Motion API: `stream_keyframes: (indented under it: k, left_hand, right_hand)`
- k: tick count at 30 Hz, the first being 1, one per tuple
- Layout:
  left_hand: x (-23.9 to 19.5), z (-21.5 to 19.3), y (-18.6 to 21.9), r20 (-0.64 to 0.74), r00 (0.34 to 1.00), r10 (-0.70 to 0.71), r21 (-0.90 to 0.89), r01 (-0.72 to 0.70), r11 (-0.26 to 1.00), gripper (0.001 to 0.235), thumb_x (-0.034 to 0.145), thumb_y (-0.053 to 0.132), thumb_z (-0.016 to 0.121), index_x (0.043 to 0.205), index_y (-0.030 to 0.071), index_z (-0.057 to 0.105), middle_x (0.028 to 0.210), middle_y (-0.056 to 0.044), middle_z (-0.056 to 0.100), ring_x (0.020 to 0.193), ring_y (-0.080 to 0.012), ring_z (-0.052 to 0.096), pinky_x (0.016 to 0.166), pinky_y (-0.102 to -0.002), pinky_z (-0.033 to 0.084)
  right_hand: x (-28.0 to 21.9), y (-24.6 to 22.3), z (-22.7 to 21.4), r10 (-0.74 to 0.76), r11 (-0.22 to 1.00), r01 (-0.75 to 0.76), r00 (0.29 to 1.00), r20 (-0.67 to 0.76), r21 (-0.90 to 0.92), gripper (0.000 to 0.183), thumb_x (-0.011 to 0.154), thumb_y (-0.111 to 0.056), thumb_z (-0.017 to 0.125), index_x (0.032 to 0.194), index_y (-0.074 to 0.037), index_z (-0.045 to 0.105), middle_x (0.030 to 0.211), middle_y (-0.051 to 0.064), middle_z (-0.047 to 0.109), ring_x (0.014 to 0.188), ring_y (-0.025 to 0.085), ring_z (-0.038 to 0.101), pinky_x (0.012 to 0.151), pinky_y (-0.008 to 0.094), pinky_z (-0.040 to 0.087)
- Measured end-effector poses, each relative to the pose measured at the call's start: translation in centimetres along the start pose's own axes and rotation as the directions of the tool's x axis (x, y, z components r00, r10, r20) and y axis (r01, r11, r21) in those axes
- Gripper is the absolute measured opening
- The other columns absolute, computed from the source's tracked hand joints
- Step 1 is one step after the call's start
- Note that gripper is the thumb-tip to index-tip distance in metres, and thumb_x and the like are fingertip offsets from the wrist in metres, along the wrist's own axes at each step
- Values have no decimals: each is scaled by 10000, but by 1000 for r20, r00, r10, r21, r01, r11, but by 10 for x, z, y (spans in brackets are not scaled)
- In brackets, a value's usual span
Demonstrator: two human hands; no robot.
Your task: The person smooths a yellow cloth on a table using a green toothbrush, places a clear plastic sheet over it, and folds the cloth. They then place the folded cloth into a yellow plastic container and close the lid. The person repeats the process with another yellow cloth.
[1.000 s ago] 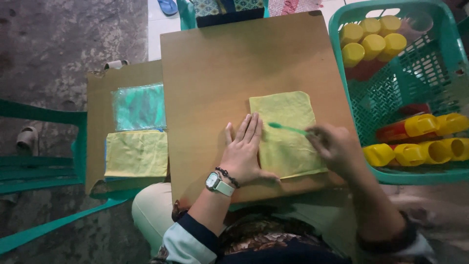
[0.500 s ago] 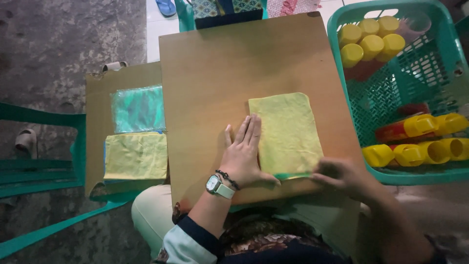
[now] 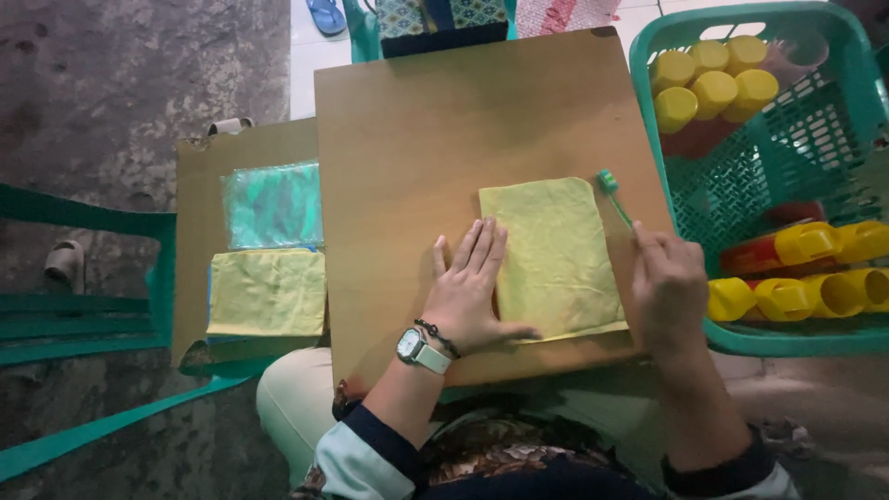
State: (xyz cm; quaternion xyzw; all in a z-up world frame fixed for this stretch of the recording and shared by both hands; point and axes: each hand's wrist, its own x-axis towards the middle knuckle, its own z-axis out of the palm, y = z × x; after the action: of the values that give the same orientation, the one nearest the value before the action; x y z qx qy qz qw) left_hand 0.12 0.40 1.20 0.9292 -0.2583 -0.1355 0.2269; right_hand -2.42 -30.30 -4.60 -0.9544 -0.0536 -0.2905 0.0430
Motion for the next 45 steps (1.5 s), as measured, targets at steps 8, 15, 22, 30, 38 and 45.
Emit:
stream_keyframes:
  k: [8,15,22,30,38,45]
  left_hand:
    - [3,12,-7,-82,996,34,-79,-40,996,1131,831,820,470,1632,88,155,1718,-150,82,1579,-304,104,1197,-642,-21]
    - [-5,13,-17,-260,962,-85,-551,-75,831,1175,791,782,586,1633,81,163,1695,-254,45,1549,-430,166,1241,-598,32]
    - [-58,-12,-98,-142,987,-75,-708,-48,705,1010,854,562,619,1581,5,195,1693,-194,124,1580,-290,59,1254,-442,114]
    - [-43,6,-287,-751,198,-630,-625,94,775,118,934,247,705,975,154,766,948,-22,734,891,-171,710,823,-311,543]
    - [29,85,-369,-761,301,-575,-305,617,726,180,746,382,812,891,297,745,1174,8,669,1103,-240,613,955,-487,422]
    - [30,85,-358,-718,251,-649,-273,756,595,449,520,598,942,822,327,750,1243,36,637,1249,-254,519,1123,-723,224]
  right_hand:
    - [-2,-23,-9,12,996,-15,1000,-29,-83,339,998,-190,723,1333,-214,762,1234,60,665,1096,286,647,915,409,500]
    - [13,-98,-3,-301,944,308,951,-74,118,462,982,-405,628,1388,-192,684,1473,195,582,1327,388,573,1079,484,429]
    - [16,-103,-11,-78,993,3,750,657,115,677,1006,-594,215,1620,-309,248,1731,112,96,1587,277,59,1210,519,43]
    - [19,-116,-23,-114,985,28,849,516,170,631,971,-384,426,1541,-115,453,1659,268,336,1545,427,265,1159,556,208]
    - [23,-101,-17,-429,901,428,859,279,70,484,927,-349,566,1369,-151,568,1529,276,560,1408,510,527,1169,641,361]
    - [15,-114,-16,-86,988,24,909,408,154,637,978,-461,476,1494,-107,594,1662,268,446,1543,429,370,1213,582,258]
